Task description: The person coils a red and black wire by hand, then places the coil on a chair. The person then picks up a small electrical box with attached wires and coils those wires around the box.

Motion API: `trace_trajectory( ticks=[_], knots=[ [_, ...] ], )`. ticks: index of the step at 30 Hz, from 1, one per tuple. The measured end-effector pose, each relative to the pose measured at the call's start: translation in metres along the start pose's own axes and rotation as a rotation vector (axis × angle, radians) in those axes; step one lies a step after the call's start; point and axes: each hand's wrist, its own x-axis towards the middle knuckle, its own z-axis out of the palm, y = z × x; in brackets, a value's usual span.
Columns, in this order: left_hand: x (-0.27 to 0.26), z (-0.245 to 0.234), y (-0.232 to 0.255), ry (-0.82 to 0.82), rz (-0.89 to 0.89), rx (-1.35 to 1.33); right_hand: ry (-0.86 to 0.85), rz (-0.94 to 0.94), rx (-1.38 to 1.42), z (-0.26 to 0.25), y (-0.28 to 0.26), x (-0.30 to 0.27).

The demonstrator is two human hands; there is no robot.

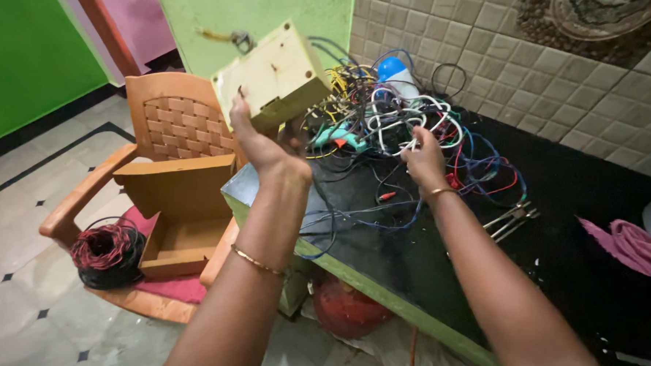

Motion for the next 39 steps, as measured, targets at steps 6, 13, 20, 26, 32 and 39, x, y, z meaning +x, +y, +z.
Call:
trace_trajectory(
  ticks=[6, 13, 20, 26, 32, 39],
  knots=[
    [-0.015, 0.009, 0.009, -0.257, 0.163, 0.018, 0.095, -0.462, -0.594, 0.007, -0.037, 0.015],
    [-0.018, 0.007, 0.031, -0.199, 0.285, -0.063, -0.377, 0.153, -0.996, 0.003, -0.052, 0.025],
    [-0.009, -0.022, 0.035, -0.095, 0.276, -0.003, -0.217, 0.009, -0.963, 0.008, -0.031, 0.054],
    [0.006, -0.021, 0.023, -0.080, 0.298, -0.008, 0.283, -0.407, -0.583, -0.024, -0.146, 0.105],
    [0.001, -0.004, 0.002, -0.126, 0.270, -0.141, 0.112, -0.303, -0.054, -0.005, -0.276, 0.058],
    [0.009, -0.015, 0.023, -0.110, 0.325, -0.182, -0.688, 0.021, 0.582, 0.008, -0.299, 0.014]
  ],
)
